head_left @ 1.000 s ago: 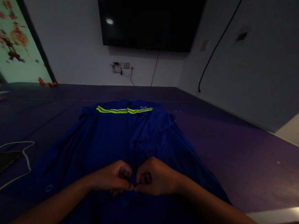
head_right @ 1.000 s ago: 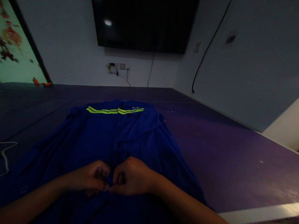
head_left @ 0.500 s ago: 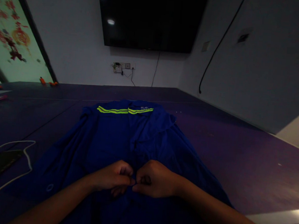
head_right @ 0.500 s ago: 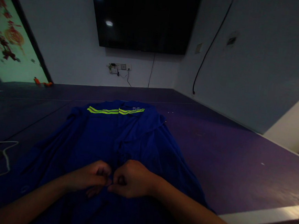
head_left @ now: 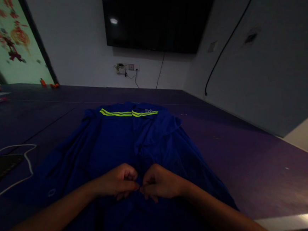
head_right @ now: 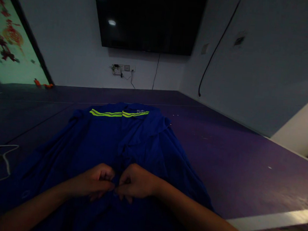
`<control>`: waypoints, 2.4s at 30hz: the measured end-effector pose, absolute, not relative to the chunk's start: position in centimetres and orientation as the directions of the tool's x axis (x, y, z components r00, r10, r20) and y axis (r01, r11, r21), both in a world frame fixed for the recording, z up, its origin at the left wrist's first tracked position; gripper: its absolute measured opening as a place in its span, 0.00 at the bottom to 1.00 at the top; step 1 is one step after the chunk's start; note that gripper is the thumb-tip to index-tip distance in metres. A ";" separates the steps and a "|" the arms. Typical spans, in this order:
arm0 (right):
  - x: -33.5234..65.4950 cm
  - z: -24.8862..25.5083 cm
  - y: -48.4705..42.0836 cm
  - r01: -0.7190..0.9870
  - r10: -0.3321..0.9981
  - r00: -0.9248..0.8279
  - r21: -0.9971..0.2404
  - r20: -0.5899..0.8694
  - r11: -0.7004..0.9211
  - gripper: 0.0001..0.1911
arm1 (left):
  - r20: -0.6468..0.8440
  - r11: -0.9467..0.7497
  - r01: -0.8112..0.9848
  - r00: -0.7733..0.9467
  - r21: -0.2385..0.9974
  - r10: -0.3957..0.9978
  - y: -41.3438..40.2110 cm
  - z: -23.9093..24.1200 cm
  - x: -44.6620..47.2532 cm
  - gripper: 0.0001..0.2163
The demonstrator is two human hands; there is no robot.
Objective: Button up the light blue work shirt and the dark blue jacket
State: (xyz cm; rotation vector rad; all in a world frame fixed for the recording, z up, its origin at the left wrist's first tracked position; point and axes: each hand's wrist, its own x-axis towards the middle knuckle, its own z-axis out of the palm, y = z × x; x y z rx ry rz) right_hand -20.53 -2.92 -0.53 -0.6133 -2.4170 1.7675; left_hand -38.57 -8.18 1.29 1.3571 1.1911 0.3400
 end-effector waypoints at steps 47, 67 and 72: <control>-21.0 -1.1 -3.0 0.239 0.471 -0.868 -0.964 -0.158 0.117 0.09 | -0.141 -0.155 0.700 0.347 0.697 0.927 -8.7 0.3 -38.0 0.19; -20.1 -1.1 -1.7 0.152 0.372 -0.925 -0.829 0.072 0.539 0.19 | -0.098 -0.246 0.680 0.425 0.691 0.900 -8.4 0.7 -38.5 0.14; -20.1 -1.0 -1.8 0.183 0.357 -0.933 -0.790 0.048 0.585 0.19 | -0.085 -0.286 0.688 0.452 0.667 0.888 -8.4 0.6 -38.6 0.14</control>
